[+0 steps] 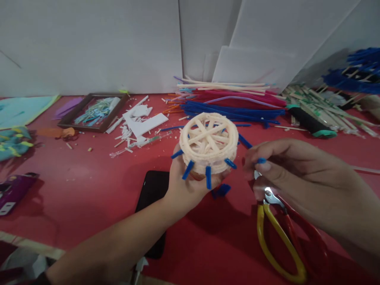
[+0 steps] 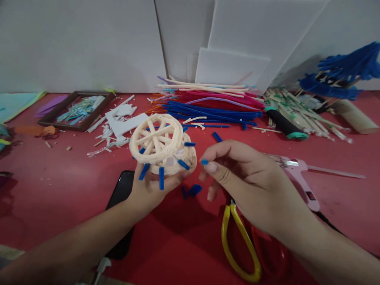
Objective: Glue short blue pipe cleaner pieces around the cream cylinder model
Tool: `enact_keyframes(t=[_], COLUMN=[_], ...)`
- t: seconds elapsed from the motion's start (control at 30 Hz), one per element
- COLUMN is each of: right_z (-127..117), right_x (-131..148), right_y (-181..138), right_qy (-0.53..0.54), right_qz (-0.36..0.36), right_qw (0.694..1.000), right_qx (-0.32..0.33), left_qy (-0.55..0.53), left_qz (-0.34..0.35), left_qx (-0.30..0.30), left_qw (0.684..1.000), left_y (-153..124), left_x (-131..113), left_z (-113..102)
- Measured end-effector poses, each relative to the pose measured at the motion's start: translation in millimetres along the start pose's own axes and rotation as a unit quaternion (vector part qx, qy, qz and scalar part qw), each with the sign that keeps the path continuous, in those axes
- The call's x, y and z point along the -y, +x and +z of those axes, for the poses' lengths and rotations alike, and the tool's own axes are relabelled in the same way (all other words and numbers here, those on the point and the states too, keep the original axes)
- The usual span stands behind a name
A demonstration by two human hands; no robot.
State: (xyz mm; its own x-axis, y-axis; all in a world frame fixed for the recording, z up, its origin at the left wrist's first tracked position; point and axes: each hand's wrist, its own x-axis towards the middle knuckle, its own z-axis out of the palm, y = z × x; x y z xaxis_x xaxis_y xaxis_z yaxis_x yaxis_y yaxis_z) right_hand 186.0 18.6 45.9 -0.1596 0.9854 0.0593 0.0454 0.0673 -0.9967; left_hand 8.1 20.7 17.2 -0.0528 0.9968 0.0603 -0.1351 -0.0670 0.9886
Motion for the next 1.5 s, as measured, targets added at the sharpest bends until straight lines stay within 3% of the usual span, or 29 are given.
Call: enact_keyframes(t=[0.37, 0.53, 0.73, 0.97, 1.2, 1.5], right_z=[11, 17, 19, 17, 16, 16], right_x=[-6, -12, -16, -17, -17, -19], right_y=[1, -2, -6, -6, -5, -6], right_qy=[0.143, 0.179, 0.168, 0.149, 0.135, 0.146], right_qz=[0.050, 0.035, 0.028, 0.009, 0.014, 0.019], right_qw=[0.988, 0.983, 0.985, 0.989, 0.991, 0.989], right_qx=[0.031, 0.038, 0.034, 0.014, 0.008, 0.012], left_qy=[-0.058, -0.069, -0.071, -0.046, -0.047, -0.050], left_qz=[-0.053, -0.062, 0.002, -0.037, 0.004, -0.013], left_qx=[0.059, 0.046, 0.056, 0.034, 0.055, 0.033], left_qw=[0.995, 0.995, 0.996, 0.998, 0.997, 0.998], left_y=[2, 1, 2, 1, 0, -1], left_x=[-9, -6, -4, -7, -3, -3], left_z=[3, 1, 0, 2, 0, -1])
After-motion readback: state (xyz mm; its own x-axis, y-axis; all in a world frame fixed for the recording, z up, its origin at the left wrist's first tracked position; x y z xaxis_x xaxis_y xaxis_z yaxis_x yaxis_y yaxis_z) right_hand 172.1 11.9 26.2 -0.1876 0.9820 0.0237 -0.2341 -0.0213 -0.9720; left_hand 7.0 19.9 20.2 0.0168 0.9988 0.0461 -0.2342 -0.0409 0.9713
